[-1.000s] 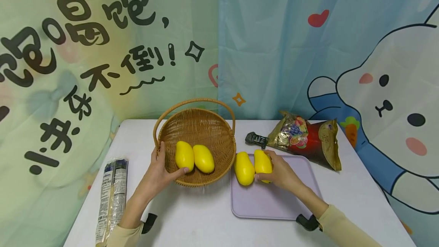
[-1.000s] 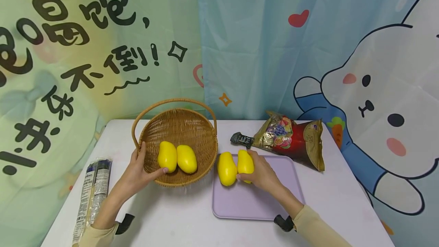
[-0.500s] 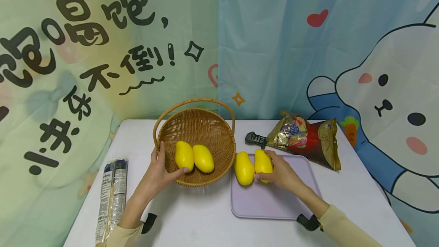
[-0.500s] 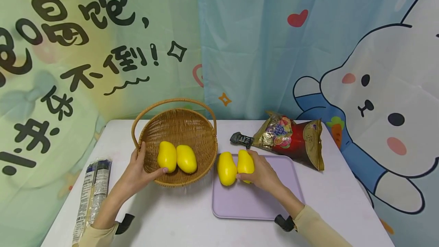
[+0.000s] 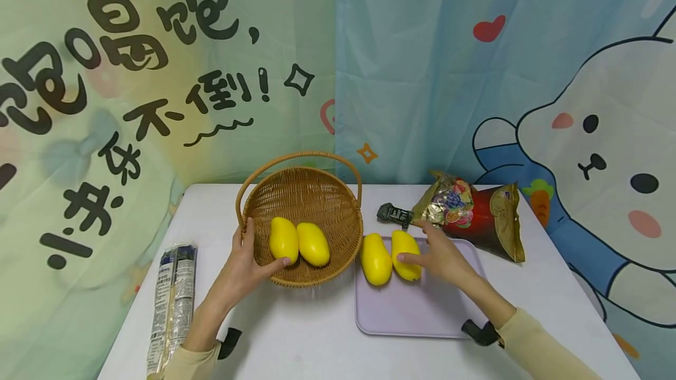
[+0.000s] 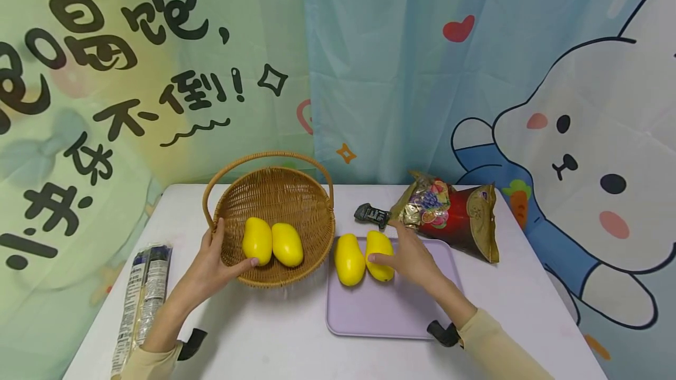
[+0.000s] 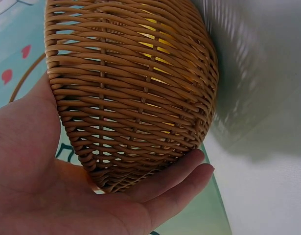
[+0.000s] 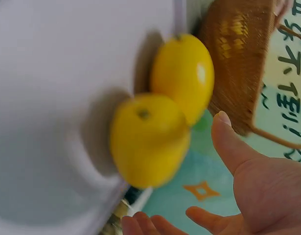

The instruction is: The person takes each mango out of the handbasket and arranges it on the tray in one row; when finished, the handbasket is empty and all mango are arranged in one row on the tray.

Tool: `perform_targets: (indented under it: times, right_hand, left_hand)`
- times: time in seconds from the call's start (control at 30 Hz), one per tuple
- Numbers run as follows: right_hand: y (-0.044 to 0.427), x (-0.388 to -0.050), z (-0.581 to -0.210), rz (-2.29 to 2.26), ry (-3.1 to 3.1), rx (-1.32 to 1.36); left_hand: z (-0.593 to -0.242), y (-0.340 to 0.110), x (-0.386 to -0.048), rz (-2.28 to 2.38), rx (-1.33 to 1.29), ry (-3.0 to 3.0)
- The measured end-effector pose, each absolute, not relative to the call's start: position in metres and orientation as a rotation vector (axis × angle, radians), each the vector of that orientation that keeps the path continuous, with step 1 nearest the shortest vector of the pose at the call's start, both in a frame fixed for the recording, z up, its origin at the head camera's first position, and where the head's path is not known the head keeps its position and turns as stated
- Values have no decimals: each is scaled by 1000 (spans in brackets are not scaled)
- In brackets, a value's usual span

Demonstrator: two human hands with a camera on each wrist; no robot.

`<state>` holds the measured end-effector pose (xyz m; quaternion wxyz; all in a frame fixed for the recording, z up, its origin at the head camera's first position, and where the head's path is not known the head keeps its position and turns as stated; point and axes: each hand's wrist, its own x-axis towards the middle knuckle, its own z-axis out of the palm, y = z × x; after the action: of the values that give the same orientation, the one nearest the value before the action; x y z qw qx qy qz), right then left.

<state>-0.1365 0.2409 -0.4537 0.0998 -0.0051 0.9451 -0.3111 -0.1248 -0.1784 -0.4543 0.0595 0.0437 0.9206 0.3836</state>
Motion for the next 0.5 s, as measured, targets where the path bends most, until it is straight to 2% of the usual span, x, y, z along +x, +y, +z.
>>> perform_targets:
  times: [0.27,0.5]
  right_hand:
    - [249,-154,-403,-910,2902,-88]
    - [224,-159,-374,-963,2922,-196]
  left_hand:
    - [-454,-178,-125,1161,132,2792]
    - [-453,-178,-126,1147,130,2786]
